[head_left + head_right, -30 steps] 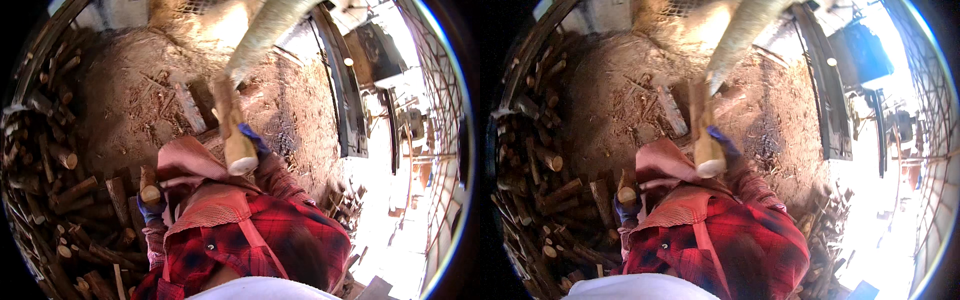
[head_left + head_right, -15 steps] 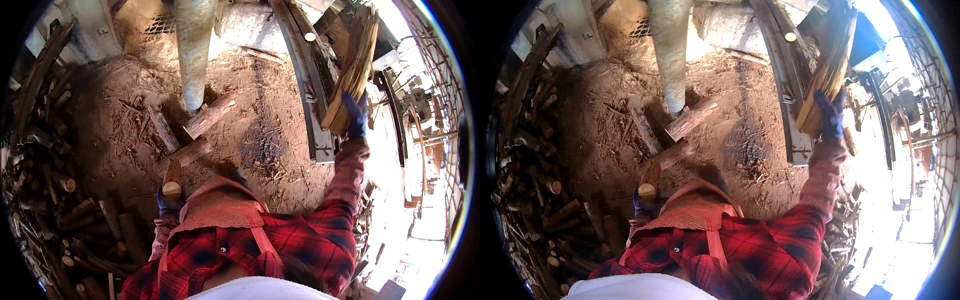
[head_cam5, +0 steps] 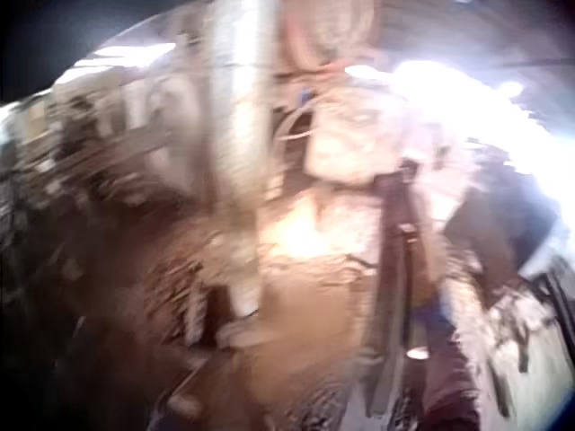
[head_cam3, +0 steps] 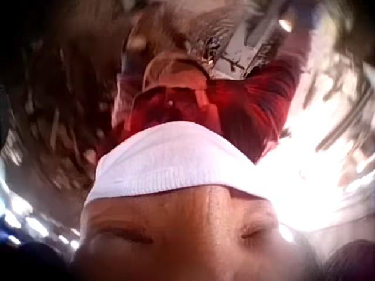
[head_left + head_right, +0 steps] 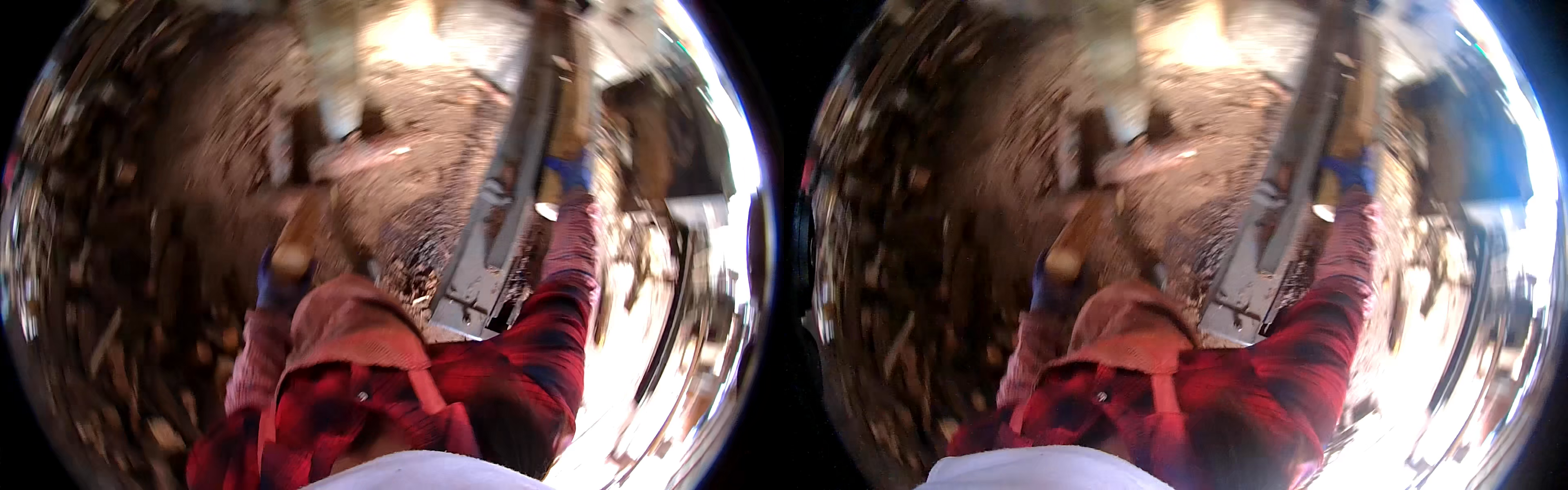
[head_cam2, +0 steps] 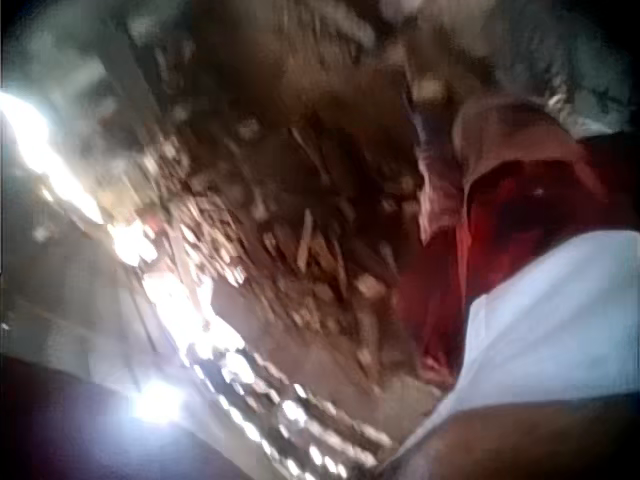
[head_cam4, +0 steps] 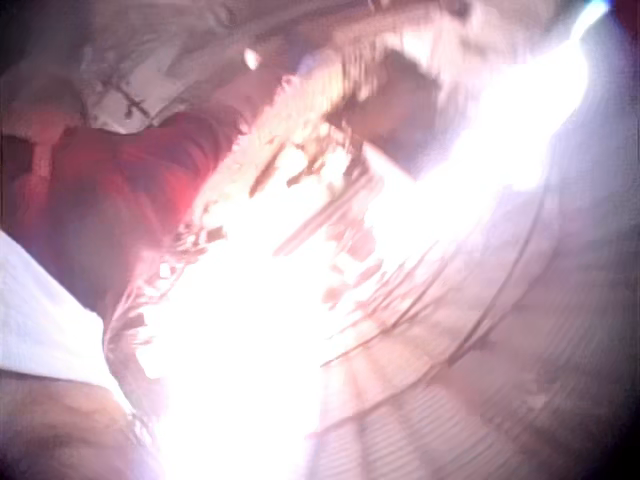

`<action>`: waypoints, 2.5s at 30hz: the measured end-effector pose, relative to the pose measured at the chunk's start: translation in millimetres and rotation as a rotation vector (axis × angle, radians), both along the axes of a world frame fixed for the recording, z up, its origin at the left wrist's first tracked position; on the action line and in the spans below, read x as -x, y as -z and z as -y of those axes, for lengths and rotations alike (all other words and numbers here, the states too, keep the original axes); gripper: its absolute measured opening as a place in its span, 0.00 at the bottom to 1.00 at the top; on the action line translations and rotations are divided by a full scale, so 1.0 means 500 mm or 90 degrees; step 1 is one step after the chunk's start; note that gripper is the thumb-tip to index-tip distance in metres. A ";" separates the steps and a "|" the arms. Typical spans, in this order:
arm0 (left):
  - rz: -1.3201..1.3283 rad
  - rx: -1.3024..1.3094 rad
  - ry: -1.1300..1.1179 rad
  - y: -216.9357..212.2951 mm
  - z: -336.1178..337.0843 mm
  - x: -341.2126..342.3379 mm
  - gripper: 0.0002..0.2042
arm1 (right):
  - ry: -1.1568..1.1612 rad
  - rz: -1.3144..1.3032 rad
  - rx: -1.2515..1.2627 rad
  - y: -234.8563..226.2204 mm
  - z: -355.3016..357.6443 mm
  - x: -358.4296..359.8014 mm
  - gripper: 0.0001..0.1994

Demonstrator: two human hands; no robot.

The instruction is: The person picks up logs from a pile and places them into a wood processing machine. They operate the machine to cut the logs into smaller pieces and then remove the processed wood. The person repeats this cycle of loading, cutting, and unloading logs.

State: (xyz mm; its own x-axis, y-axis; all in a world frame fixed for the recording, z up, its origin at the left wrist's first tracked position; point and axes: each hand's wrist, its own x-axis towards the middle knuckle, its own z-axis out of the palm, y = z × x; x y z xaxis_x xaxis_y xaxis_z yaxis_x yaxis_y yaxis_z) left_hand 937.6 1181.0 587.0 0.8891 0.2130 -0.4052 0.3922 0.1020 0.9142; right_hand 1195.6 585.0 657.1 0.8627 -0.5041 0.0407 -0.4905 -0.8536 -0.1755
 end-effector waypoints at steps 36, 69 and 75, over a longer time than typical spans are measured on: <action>0.768 -0.365 0.224 -0.113 0.702 0.277 0.41 | -0.446 0.412 -0.228 0.090 -0.086 0.496 0.33; -0.320 0.066 -0.503 0.352 -1.134 0.278 0.27 | -1.024 -0.236 -0.147 0.171 -1.957 0.006 0.34; -0.378 -0.003 -0.703 0.719 -1.285 0.468 0.29 | -1.192 -0.421 -0.266 0.202 -2.494 -0.038 0.45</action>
